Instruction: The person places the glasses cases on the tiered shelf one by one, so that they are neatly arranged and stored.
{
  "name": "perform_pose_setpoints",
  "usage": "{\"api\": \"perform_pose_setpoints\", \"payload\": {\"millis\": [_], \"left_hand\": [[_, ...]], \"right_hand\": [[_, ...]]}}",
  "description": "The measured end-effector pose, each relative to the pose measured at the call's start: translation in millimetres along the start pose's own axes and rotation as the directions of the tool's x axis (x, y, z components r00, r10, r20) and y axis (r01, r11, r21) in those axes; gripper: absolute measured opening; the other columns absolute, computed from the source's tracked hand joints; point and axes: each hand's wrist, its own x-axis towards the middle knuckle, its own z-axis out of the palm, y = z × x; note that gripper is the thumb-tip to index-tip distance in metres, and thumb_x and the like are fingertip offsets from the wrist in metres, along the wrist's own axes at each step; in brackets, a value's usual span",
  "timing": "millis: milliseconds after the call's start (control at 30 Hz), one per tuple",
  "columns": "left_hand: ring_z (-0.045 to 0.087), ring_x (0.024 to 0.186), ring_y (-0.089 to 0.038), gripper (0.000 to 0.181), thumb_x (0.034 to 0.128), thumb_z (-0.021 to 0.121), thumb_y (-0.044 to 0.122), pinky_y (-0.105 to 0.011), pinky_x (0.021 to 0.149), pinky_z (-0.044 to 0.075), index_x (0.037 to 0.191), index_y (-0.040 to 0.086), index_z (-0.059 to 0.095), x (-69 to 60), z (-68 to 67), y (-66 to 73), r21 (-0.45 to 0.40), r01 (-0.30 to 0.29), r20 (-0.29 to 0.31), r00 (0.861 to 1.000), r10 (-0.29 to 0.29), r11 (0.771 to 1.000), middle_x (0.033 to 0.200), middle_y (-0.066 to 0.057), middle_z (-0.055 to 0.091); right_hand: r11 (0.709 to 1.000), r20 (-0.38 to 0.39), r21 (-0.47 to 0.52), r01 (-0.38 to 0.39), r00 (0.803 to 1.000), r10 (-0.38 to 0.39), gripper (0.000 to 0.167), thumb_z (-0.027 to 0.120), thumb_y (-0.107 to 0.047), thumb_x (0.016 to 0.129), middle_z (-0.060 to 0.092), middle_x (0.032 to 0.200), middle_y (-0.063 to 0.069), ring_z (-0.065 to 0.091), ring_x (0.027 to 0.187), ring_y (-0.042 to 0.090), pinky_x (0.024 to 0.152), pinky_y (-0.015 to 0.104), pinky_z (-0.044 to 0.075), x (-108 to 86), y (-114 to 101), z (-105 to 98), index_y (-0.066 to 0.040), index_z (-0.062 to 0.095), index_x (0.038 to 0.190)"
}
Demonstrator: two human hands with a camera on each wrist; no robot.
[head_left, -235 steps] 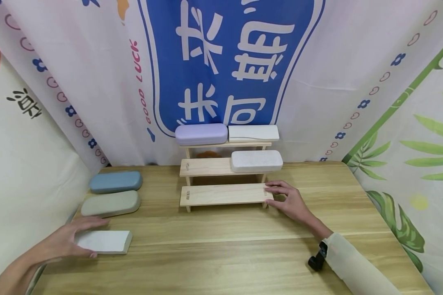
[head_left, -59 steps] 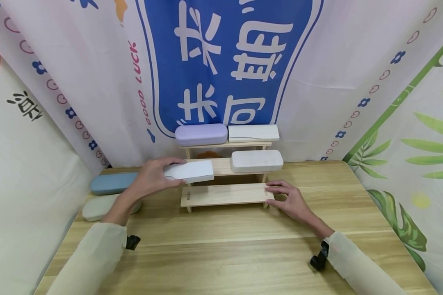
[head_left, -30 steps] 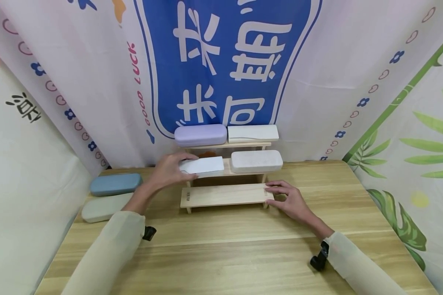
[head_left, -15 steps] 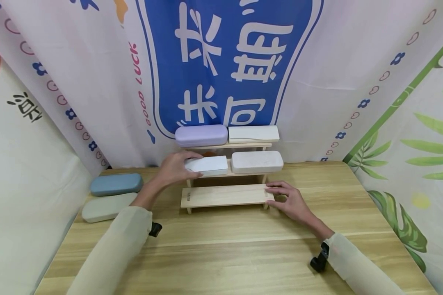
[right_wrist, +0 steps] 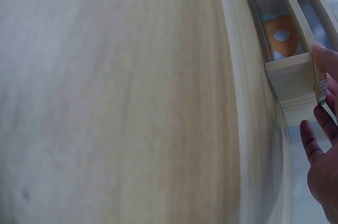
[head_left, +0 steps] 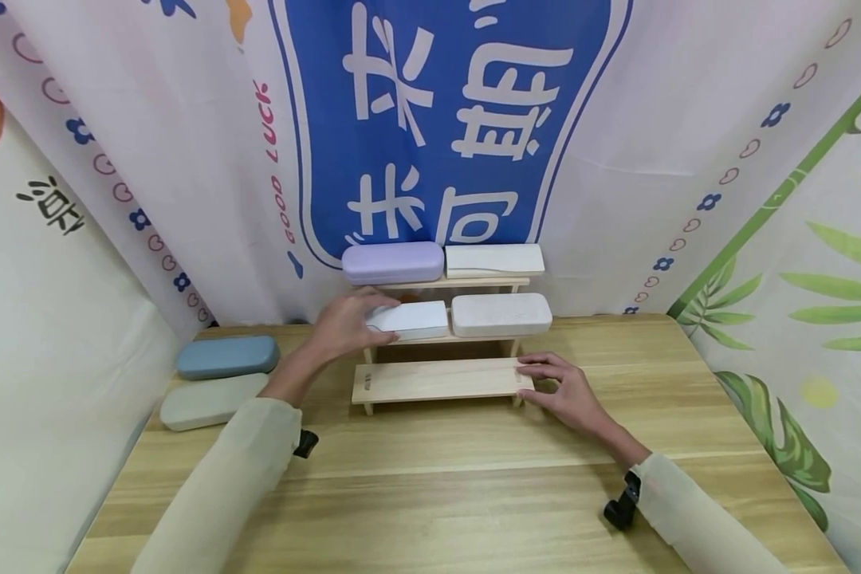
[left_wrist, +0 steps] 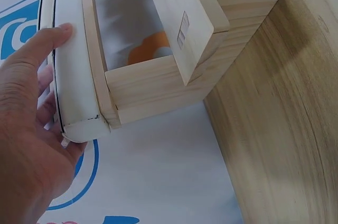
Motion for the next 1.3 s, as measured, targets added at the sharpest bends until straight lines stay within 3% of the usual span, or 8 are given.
{"api": "perform_pose_setpoints", "payload": {"millis": [100, 300, 467, 733, 1200, 1300], "left_hand": [[0.068, 0.11, -0.031, 0.059, 0.0803, 0.094, 0.035, -0.047, 0.09, 0.059, 0.132, 0.012, 0.075, 0.5, 0.7, 1.7, 0.017, -0.003, -0.002, 1.0, 0.003, 1.0, 0.131, -0.012, 0.07], [0.069, 0.117, -0.033, 0.058, 0.078, 0.096, 0.03, -0.047, 0.094, 0.059, 0.128, 0.009, 0.077, 1.4, 1.8, 5.1, 0.01, -0.027, -0.042, 0.999, 0.027, 1.0, 0.132, -0.013, 0.072], [0.068, 0.119, -0.033, 0.056, 0.0763, 0.097, 0.028, -0.048, 0.093, 0.059, 0.125, 0.007, 0.078, 1.9, 3.8, 5.7, 0.007, -0.061, -0.083, 0.995, 0.061, 0.998, 0.13, -0.013, 0.074], [0.068, 0.121, -0.035, 0.051, 0.0756, 0.098, 0.026, -0.051, 0.095, 0.058, 0.12, 0.007, 0.08, 2.6, 7.2, 5.8, 0.002, -0.088, -0.126, 0.988, 0.087, 0.996, 0.125, -0.011, 0.076], [0.068, 0.121, -0.034, 0.05, 0.077, 0.097, 0.027, -0.05, 0.094, 0.058, 0.12, 0.009, 0.08, 2.7, 9.3, 6.2, 0.024, -0.079, -0.13, 0.988, 0.082, 0.997, 0.125, -0.009, 0.077], [0.067, 0.122, -0.034, 0.051, 0.0769, 0.097, 0.027, -0.051, 0.095, 0.057, 0.121, 0.009, 0.08, 2.0, 8.9, 6.9, 0.018, -0.072, -0.131, 0.989, 0.074, 0.997, 0.125, -0.008, 0.077]], "right_hand": [[1.0, 0.003, -0.002, -0.001, 1.0, 0.001, 0.039, 0.087, 0.0, 0.084, 0.068, 0.135, 0.019, 0.063, 0.126, 0.039, 0.103, 0.016, 0.046, 0.1, -0.3, 0.0, 0.003, 0.076, 0.122], [1.0, 0.0, -0.007, 0.015, 1.0, -0.015, 0.039, 0.087, 0.0, 0.084, 0.068, 0.134, 0.02, 0.065, 0.123, 0.039, 0.102, 0.033, 0.055, 0.7, 1.0, -0.1, 0.003, 0.076, 0.121], [0.999, 0.0, -0.004, 0.035, 0.999, -0.035, 0.039, 0.088, 0.0, 0.084, 0.068, 0.134, 0.021, 0.064, 0.124, 0.04, 0.103, 0.016, 0.046, 1.2, 3.5, -0.1, 0.004, 0.076, 0.121], [1.0, 0.002, 0.012, 0.014, 1.0, -0.014, 0.039, 0.088, -0.001, 0.084, 0.068, 0.135, 0.02, 0.063, 0.126, 0.04, 0.103, 0.012, 0.042, 1.1, 3.5, 0.1, 0.003, 0.076, 0.121], [1.0, -0.004, 0.003, 0.029, 1.0, -0.029, 0.039, 0.088, -0.001, 0.084, 0.068, 0.134, 0.019, 0.065, 0.123, 0.039, 0.1, 0.02, 0.05, -0.1, 4.4, 0.5, 0.002, 0.077, 0.121], [0.999, -0.006, 0.0, 0.035, 0.999, -0.035, 0.039, 0.088, 0.0, 0.084, 0.068, 0.134, 0.019, 0.065, 0.122, 0.038, 0.1, 0.029, 0.055, -0.1, 5.0, 0.7, 0.002, 0.077, 0.121]]}}
